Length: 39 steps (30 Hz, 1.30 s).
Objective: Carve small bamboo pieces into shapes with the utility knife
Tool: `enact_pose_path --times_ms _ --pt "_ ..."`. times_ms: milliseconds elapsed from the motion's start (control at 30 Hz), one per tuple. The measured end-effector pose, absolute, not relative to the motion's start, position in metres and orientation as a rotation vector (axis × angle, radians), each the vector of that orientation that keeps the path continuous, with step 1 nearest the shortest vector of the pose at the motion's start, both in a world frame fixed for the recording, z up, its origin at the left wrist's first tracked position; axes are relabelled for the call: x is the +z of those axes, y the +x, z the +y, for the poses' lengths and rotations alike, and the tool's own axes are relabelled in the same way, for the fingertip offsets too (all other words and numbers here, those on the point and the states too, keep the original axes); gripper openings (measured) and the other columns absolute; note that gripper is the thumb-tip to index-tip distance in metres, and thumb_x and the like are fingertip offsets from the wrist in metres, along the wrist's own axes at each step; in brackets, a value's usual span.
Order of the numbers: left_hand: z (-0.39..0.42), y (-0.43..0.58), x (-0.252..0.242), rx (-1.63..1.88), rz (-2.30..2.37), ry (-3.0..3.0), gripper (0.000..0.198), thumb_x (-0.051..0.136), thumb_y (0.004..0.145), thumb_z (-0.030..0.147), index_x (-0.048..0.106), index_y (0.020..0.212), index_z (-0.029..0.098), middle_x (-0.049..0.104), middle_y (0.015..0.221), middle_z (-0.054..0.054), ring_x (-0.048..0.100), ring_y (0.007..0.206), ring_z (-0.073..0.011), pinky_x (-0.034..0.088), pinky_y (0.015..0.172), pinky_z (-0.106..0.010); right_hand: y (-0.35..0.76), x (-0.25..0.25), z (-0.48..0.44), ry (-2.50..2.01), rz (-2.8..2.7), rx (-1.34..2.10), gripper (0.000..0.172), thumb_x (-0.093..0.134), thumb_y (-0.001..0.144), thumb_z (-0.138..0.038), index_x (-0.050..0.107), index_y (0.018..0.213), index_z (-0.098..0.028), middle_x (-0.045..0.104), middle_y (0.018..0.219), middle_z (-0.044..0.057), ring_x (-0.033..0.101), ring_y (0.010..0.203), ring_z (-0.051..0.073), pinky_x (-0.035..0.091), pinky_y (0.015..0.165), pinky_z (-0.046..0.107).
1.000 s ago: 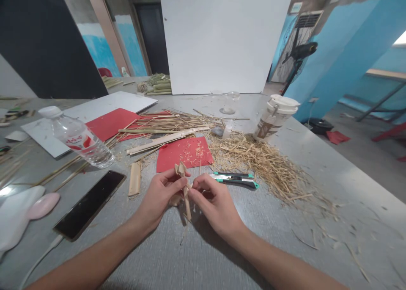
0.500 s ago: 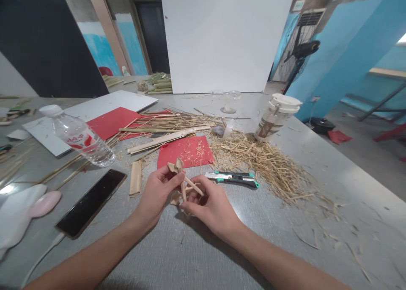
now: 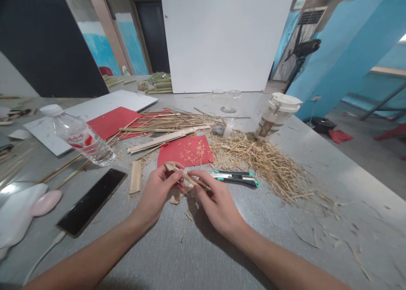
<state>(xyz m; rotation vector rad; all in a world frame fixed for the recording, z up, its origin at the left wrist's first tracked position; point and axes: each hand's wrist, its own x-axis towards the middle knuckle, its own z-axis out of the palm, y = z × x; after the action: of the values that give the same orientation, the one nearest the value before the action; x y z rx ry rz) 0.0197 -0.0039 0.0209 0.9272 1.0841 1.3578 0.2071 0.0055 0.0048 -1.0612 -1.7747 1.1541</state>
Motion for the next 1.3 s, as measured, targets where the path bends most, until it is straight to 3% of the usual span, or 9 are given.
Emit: enact_pose_path --times_ms 233,400,667,933,1300 --pt "-0.002 0.014 0.024 1.417 0.942 0.913 0.029 0.081 0.093 0.044 0.067 0.102 0.019 0.068 0.076 0.001 0.066 0.066 -0.0136 0.057 0.061 -0.024 0.207 0.001 0.008 -1.031 -1.555 1.373 0.031 0.06 0.107 -0.045 0.076 0.13 -0.03 0.071 0.097 0.002 0.057 0.065 0.015 0.048 0.058 0.029" --pt "0.001 0.006 0.024 1.451 0.83 0.967 0.036 0.073 0.1 0.048 0.072 0.124 0.021 0.069 0.077 0.0 0.066 0.067 -0.0148 0.056 0.059 -0.025 0.207 0.006 0.008 -0.961 -1.469 1.456 0.031 0.067 0.102 -0.043 0.078 0.126 -0.028 0.066 0.091 0.001 0.054 0.064 0.014 0.046 0.057 0.028" --pt "0.0 0.004 0.024 1.487 0.719 0.973 0.031 0.083 0.097 0.049 0.078 0.111 0.023 0.067 0.074 0.001 0.065 0.062 -0.012 0.054 0.054 -0.021 0.205 0.008 0.005 -0.805 -1.294 1.724 0.034 0.072 0.099 -0.045 0.077 0.127 -0.026 0.047 0.071 -0.005 0.042 0.062 0.015 0.041 0.056 0.028" --pt "0.004 0.005 0.026 1.514 0.783 0.886 0.043 0.093 0.084 0.055 0.075 0.099 0.019 0.067 0.067 0.003 0.061 0.054 -0.01 0.051 0.048 -0.019 0.206 0.004 0.007 -0.774 -1.261 1.782 0.03 0.073 0.099 -0.044 0.077 0.124 -0.026 0.042 0.068 -0.006 0.036 0.06 0.014 0.039 0.054 0.027" --pt "0.004 0.004 0.028 1.516 0.823 0.844 0.028 0.086 0.088 0.043 0.074 0.094 0.018 0.066 0.065 0.002 0.06 0.054 -0.0102 0.049 0.048 -0.019 0.206 0.008 0.006 -0.708 -1.21 1.847 0.026 0.076 0.1 -0.041 0.08 0.121 -0.026 0.042 0.069 -0.006 0.036 0.062 0.013 0.036 0.054 0.025"
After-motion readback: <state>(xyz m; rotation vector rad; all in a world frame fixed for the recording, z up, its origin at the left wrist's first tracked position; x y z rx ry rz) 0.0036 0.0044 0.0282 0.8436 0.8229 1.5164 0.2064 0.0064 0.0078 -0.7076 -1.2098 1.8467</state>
